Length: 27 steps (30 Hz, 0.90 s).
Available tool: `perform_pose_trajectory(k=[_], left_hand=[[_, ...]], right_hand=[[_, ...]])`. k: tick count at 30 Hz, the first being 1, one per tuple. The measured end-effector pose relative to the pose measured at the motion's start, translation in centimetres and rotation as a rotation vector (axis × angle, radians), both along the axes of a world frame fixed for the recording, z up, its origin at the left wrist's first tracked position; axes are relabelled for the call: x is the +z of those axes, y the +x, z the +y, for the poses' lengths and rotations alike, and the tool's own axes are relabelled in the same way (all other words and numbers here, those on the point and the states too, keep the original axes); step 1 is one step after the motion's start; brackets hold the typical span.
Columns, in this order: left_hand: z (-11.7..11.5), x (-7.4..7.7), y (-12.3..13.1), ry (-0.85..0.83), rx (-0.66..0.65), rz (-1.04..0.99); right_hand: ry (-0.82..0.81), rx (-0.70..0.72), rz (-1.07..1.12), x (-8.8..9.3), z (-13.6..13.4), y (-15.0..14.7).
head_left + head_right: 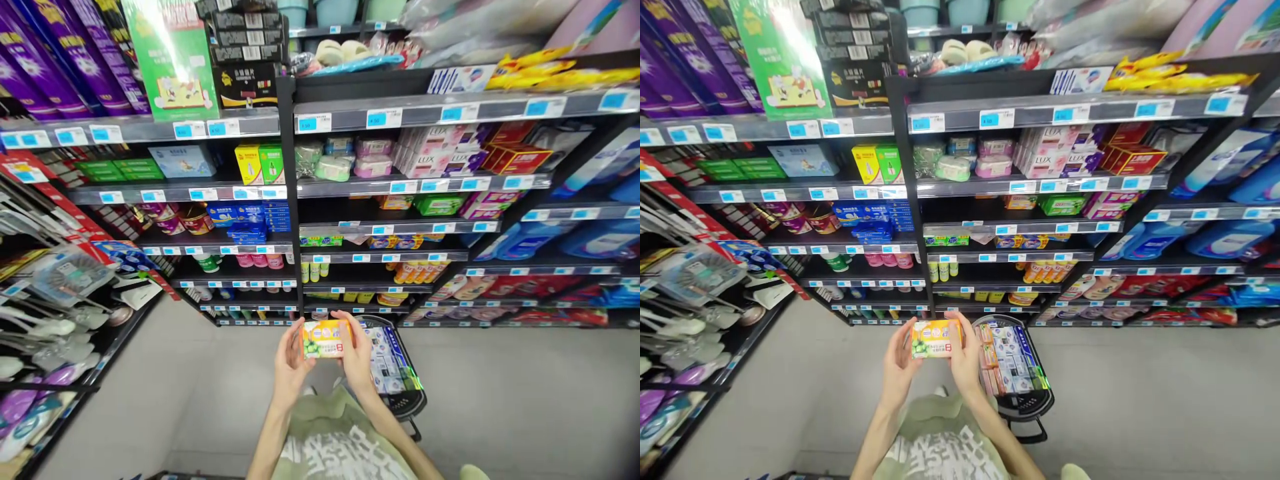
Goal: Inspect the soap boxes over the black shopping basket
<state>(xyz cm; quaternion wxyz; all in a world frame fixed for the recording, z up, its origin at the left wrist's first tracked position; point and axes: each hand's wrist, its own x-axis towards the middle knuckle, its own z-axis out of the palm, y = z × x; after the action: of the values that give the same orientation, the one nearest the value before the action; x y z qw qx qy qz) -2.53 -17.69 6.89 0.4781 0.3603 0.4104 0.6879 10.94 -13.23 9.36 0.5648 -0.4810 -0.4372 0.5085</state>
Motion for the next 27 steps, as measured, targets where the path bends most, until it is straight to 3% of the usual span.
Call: perform_pose_trajectory(k=[5, 10, 12, 17, 21, 27], left_hand=[[-0.9, -0.4, -0.8, 0.011, 0.006, -0.042], [-1.9, -0.4, -1.4, -0.02, 0.134, -0.103], [-2.6, -0.6, -1.9, -0.064, 0.168, -0.119], [-4.0, -1.1, -2.2, -0.169, 0.139, -0.149], [-4.5, -0.6, -1.2, -0.197, 0.116, -0.25], [-3.8, -0.2, 0.1, -0.25, -0.005, -0.302]], right_hand=[[-0.006, 0.084, 0.041, 0.2, -0.9, 0.6], [0.011, 0.439, 0.274, 0.5, -1.2, 1.4], [-0.003, 0.513, 0.338, 0.3, -1.4, 1.3], [-0.065, 0.455, 0.399, -1.7, -2.0, 0.8], [-0.134, 0.353, 0.479, -3.3, -1.7, 0.6], [-0.19, 0.237, 0.526, -3.5, -0.6, 0.2]])
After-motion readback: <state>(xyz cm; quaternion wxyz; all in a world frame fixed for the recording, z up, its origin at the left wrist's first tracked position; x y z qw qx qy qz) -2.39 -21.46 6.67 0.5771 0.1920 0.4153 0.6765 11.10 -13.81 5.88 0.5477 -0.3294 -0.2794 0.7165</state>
